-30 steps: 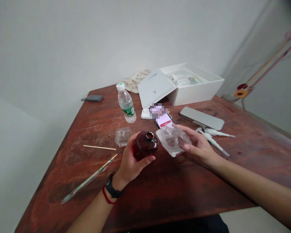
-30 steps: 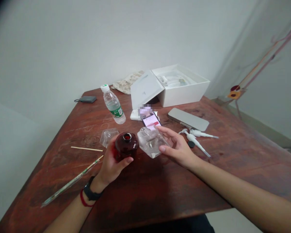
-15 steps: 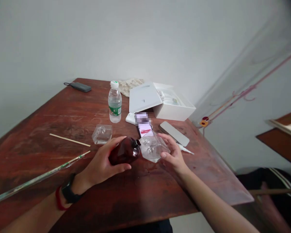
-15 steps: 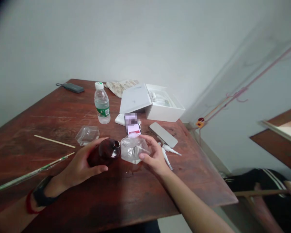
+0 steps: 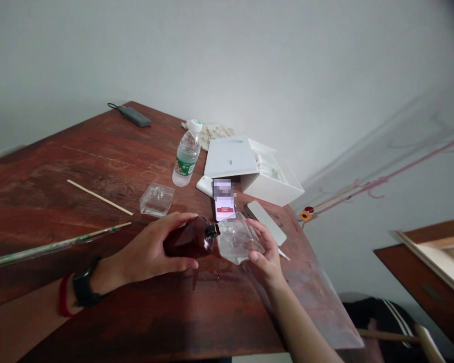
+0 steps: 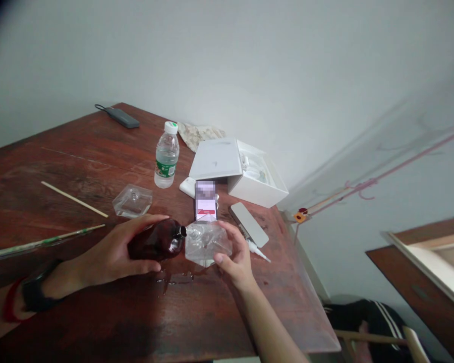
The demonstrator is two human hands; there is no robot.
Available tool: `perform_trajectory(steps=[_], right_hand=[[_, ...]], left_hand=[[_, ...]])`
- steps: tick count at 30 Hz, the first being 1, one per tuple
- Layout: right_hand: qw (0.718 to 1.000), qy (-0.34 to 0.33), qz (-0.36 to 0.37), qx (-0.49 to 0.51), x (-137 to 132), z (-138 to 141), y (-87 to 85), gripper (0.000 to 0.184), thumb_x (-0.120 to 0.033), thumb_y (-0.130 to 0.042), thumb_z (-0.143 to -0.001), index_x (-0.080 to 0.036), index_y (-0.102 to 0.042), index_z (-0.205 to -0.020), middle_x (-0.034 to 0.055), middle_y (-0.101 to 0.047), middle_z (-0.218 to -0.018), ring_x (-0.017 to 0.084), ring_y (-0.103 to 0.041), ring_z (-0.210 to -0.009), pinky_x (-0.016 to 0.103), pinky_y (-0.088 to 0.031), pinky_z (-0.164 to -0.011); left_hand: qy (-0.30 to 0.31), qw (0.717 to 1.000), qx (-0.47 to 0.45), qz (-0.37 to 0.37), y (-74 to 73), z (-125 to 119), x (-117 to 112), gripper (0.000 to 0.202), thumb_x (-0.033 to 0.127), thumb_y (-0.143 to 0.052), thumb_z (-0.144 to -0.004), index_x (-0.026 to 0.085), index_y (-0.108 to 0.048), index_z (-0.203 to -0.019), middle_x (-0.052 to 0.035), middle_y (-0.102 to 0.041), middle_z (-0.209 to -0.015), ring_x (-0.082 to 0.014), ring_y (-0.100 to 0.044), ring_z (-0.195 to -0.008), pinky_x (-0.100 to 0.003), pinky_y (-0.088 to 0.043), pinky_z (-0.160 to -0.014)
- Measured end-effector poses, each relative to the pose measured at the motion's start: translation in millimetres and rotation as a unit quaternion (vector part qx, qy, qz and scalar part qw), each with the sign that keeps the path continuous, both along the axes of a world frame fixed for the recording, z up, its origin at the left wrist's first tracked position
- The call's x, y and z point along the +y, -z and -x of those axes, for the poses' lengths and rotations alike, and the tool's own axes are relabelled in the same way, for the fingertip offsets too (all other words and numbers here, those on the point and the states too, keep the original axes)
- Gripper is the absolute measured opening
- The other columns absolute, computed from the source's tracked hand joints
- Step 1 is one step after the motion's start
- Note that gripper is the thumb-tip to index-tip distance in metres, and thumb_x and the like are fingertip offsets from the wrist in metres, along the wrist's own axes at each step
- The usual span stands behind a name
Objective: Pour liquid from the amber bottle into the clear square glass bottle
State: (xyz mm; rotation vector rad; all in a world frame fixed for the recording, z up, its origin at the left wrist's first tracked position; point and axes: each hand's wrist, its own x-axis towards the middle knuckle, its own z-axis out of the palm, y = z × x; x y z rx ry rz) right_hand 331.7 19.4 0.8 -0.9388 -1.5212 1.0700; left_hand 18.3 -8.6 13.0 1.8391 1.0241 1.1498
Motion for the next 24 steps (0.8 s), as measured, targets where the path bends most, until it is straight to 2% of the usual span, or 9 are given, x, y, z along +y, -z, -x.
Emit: perform_trajectory(steps=[5,11,17,24], right_hand=[[1.000,0.001,-0.017,-0.019,-1,-3,-2.8,0.063,-0.066,-0.087,-0.078,-0.033,-0.074,-0.131,0.0118,-0.078,-0.133,0.041,-0.075,-0.120,0.056,-0.063,-0.100],[0.997,-0.015,-0.057,-0.042,1,-6,-14.2,0.061,-0.061,-0.091,-0.077,-0.034,-0.077,-0.129,0.0120,-0.079,-0.132,0.043,-0.073,-0.127,0.058,-0.060,-0.108],[0.993,-0.044,-0.096,-0.061,7,-5,-29.1,0.057,-0.062,-0.090,-0.080,-0.035,-0.079,-0.129,0.0121,-0.081,-0.128,0.041,-0.076,-0.124,0.057,-0.063,-0.102],[0.983,-0.090,-0.121,-0.102,18,-10,-51.5,0.054,-0.056,-0.093,-0.081,-0.038,-0.081,-0.131,0.0100,-0.082,-0.128,0.037,-0.076,-0.124,0.055,-0.065,-0.103]], left_hand=[[0.013,1.000,0.002,0.004,2.4,-1,-1,0.079,0.053,-0.096,-0.079,0.025,-0.063,-0.146,-0.0126,-0.075,-0.140,-0.0366,-0.074,-0.124,-0.054,-0.060,-0.110],[0.003,1.000,0.002,-0.010,2.5,-2,-2,0.081,0.053,-0.096,-0.078,0.025,-0.062,-0.146,-0.0121,-0.074,-0.141,-0.0364,-0.073,-0.124,-0.055,-0.057,-0.112],[0.019,1.000,-0.002,0.009,4.5,-1,-2,0.081,0.050,-0.097,-0.077,0.024,-0.062,-0.146,-0.0129,-0.073,-0.143,-0.0360,-0.072,-0.127,-0.051,-0.059,-0.110],[0.015,1.000,-0.014,0.007,7.7,0,-2,0.085,0.051,-0.098,-0.076,0.028,-0.060,-0.148,-0.0109,-0.072,-0.143,-0.0363,-0.073,-0.126,-0.053,-0.057,-0.113]])
